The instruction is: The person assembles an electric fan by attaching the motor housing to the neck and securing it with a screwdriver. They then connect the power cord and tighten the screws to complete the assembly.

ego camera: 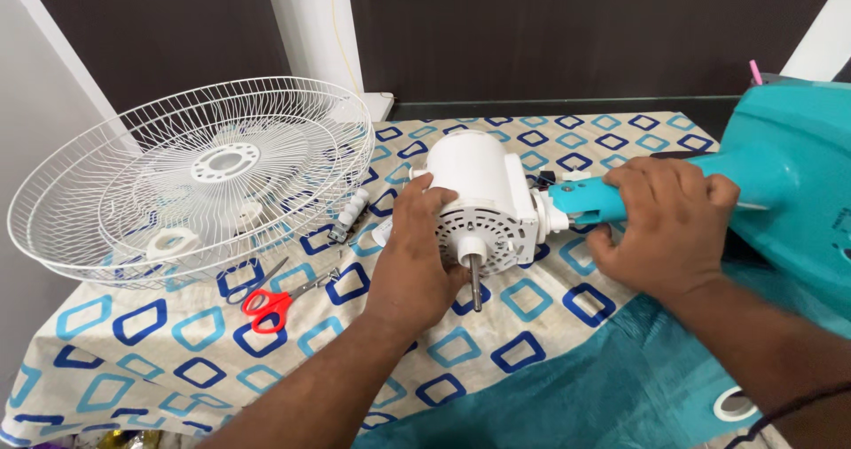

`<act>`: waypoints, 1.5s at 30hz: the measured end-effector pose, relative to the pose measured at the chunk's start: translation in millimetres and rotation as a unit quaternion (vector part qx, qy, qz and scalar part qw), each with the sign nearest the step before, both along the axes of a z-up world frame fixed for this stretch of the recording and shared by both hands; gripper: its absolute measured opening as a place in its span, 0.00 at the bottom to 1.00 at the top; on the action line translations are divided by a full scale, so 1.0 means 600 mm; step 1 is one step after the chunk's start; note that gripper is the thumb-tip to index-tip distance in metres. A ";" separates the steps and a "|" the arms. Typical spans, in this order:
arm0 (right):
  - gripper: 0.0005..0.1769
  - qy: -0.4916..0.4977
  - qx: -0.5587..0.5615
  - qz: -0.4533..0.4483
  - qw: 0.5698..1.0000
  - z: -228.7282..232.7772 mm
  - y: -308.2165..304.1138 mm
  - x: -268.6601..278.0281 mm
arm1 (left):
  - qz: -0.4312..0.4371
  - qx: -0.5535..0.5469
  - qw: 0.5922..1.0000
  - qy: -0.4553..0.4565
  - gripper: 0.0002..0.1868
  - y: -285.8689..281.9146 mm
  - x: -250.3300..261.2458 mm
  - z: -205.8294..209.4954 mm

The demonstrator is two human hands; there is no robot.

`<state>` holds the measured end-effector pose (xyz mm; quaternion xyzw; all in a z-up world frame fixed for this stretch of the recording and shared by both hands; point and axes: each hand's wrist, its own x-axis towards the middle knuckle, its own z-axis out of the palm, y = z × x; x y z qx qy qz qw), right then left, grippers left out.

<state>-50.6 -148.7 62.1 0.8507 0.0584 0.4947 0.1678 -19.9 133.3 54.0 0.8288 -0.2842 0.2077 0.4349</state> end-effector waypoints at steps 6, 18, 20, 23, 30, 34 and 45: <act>0.27 0.054 0.083 -0.021 0.995 -0.005 0.006 -0.003 | 0.008 0.014 1.000 0.018 0.48 0.002 -0.005 0.012; 0.15 0.054 0.343 0.153 0.925 0.010 0.065 -0.030 | 0.016 0.035 0.998 -0.056 0.21 0.103 -0.060 -0.010; 0.11 0.118 0.358 0.109 0.920 0.002 0.084 -0.034 | 0.062 0.019 0.996 -0.067 0.16 0.136 -0.067 -0.013; 0.12 0.290 0.344 0.041 0.892 -0.004 0.097 -0.029 | 0.136 0.015 0.990 -0.045 0.11 0.193 -0.083 -0.018; 0.15 0.449 0.187 -0.078 0.870 -0.021 0.093 -0.026 | 0.221 0.023 0.975 -0.002 0.11 0.277 -0.104 -0.030; 0.16 0.389 0.182 -0.095 0.898 -0.013 0.096 -0.032 | 0.233 0.031 0.972 -0.002 0.12 0.287 -0.100 -0.036; 0.18 0.326 0.125 0.171 0.921 0.122 0.224 -0.011 | 0.285 0.071 0.956 -0.020 0.15 0.317 -0.085 -0.049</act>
